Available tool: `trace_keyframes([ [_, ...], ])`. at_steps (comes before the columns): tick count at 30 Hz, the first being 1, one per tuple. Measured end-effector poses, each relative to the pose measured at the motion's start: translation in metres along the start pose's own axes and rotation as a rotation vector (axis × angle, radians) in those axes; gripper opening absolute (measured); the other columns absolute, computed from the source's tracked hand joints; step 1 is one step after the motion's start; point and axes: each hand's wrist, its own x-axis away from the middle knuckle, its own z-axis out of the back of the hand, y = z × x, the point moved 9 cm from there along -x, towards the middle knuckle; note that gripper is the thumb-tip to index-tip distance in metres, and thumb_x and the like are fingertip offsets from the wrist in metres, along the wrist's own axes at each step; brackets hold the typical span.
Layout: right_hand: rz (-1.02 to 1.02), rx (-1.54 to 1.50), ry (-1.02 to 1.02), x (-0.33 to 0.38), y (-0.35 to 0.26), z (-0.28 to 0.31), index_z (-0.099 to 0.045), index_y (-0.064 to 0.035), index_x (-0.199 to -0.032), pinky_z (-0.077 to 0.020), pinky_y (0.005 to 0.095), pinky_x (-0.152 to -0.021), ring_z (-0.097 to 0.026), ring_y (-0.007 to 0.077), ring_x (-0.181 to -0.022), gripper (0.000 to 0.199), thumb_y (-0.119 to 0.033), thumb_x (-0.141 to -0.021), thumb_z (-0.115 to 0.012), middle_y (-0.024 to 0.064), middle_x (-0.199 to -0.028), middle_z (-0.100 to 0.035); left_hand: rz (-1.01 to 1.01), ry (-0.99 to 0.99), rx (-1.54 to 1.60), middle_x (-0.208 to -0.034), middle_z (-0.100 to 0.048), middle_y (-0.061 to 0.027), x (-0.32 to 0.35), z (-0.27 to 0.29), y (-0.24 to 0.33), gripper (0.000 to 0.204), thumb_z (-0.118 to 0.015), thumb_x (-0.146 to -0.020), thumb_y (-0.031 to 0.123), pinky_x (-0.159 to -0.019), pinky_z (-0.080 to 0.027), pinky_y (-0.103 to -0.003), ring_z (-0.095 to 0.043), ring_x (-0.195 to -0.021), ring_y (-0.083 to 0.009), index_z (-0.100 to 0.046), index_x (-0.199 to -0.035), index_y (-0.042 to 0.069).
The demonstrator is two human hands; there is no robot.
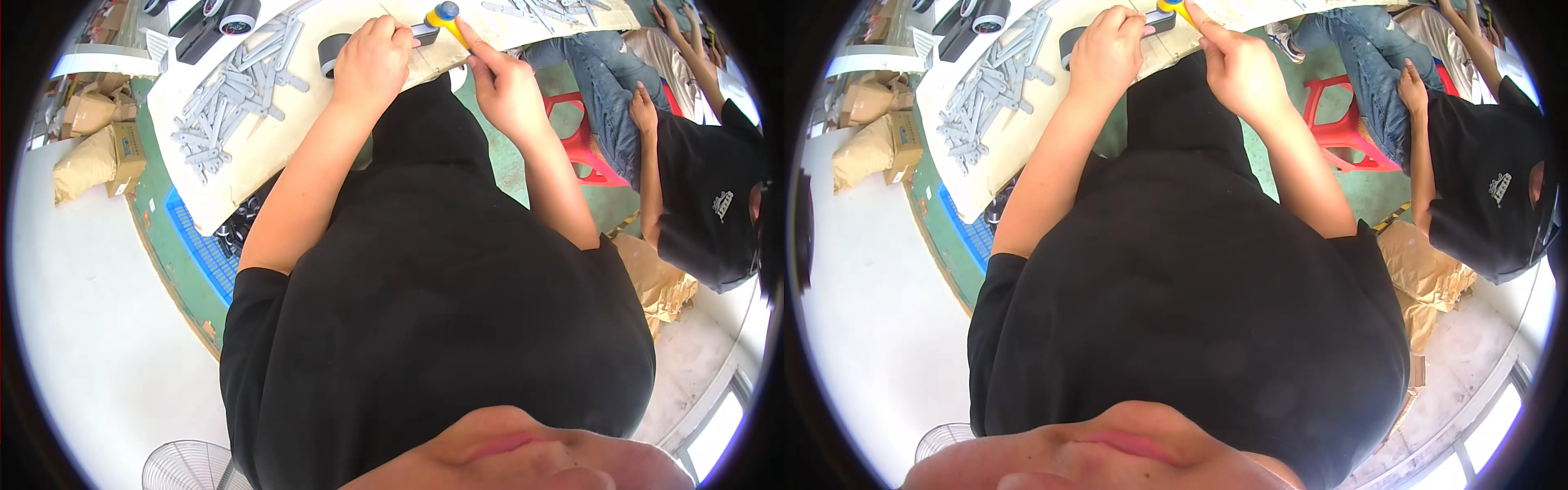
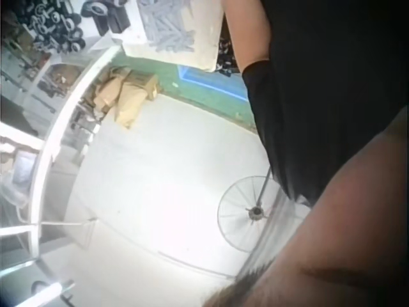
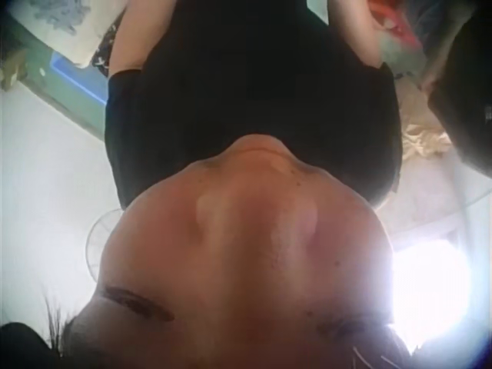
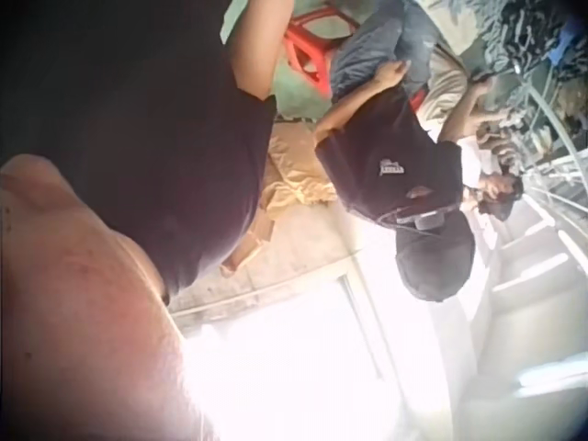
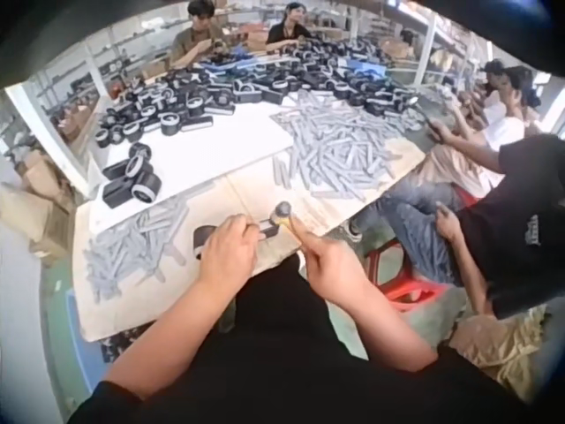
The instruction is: Assembling electronic or mechanical components by hammering parts into place using a small mallet.
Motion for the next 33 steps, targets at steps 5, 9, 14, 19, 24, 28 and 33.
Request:
trace_keyframes([
  [5,0.092,0.01,0.008,0.006,0.004,-0.013,-0.059,-0.017,-0.148,-0.0553,0.0335,-0.077,-0.071,0.0255,-0.076,0.049,-0.004,-0.102,-0.061,0.021,-0.098,-0.075,0.018,-0.027,0.037,-0.088,-0.066,-0.0065,-0.003,0.001,0.002,0.007,-0.074,-0.084,0.011,-0.072,-0.058,-0.041,-0.069,-0.087,-0.0261,-0.071,-0.089,0.005],
  [9,-0.145,-0.224,-0.05,0.007,0.011,-0.017,-0.055,-0.0162,-0.153,-0.053,0.027,-0.075,-0.06,0.0102,-0.073,0.049,-0.005,-0.105,-0.059,0.0057,-0.09,-0.072,0.095,-0.145,-0.028,-0.091,-0.067,-0.0069,-0.006,-0.006,-0.004,0.014,-0.074,-0.085,0.012,-0.076,-0.058,-0.041,-0.068,-0.091,-0.0263,-0.073,-0.097,0.005],
  [14,-0.184,-0.489,0.04,0.025,0.033,-0.016,-0.05,-0.0146,-0.157,-0.048,0.0208,-0.073,-0.052,0.0051,-0.076,0.051,-0.006,-0.107,-0.058,-0.0034,-0.09,-0.06,-0.22,-0.263,0.101,-0.115,-0.069,-0.0047,-0.003,0.005,0.013,0.033,-0.068,-0.08,-0.001,-0.099,-0.049,-0.042,-0.063,-0.114,-0.0281,-0.076,-0.11,0.009],
  [19,-0.304,-0.689,0.053,0.063,0.052,-0.032,-0.057,-0.0137,-0.15,-0.0511,0.026,-0.071,-0.055,0.006,-0.072,0.046,-0.008,-0.104,-0.06,-0.0017,-0.082,-0.064,-0.109,-0.274,0.198,-0.141,-0.059,-0.0119,0.002,0.03,-0.012,0.044,-0.062,-0.075,-0.01,-0.111,-0.043,-0.042,-0.054,-0.132,-0.0343,-0.081,-0.106,0.015],
  [24,-0.184,-0.592,0.032,0.084,0.039,-0.049,-0.057,-0.0164,-0.149,-0.0466,0.0273,-0.057,-0.049,0.0088,-0.054,0.046,-0.01,-0.104,-0.06,0.0043,-0.064,-0.059,0.442,-0.318,0.386,-0.108,-0.074,-0.0142,0.025,0.014,-0.054,0.031,-0.081,-0.089,0.018,-0.078,-0.058,-0.035,-0.074,-0.089,-0.0256,-0.072,-0.115,0.002],
  [28,-0.17,-0.671,-0.137,0.085,0.015,-0.047,-0.054,-0.0116,-0.151,-0.047,0.0265,-0.06,-0.05,0.0091,-0.055,0.047,-0.008,-0.105,-0.058,0.0063,-0.071,-0.064,0.591,-0.279,0.146,-0.113,-0.074,-0.0164,0.023,0.008,-0.036,0.063,-0.089,-0.081,0.038,-0.081,-0.058,-0.037,-0.074,-0.093,-0.0261,-0.067,-0.122,-0.004],
  [33,-0.161,-0.683,-0.147,0.102,0.007,-0.045,-0.056,-0.0158,-0.149,-0.0451,0.0334,-0.055,-0.054,0.0211,-0.05,0.046,-0.009,-0.103,-0.058,0.0112,-0.065,-0.06,0.498,-0.345,-0.009,-0.118,-0.071,-0.0272,0.029,-0.018,-0.051,0.067,-0.087,-0.08,0.033,-0.095,-0.054,-0.043,-0.07,-0.108,-0.0393,-0.065,-0.126,-0.01],
])
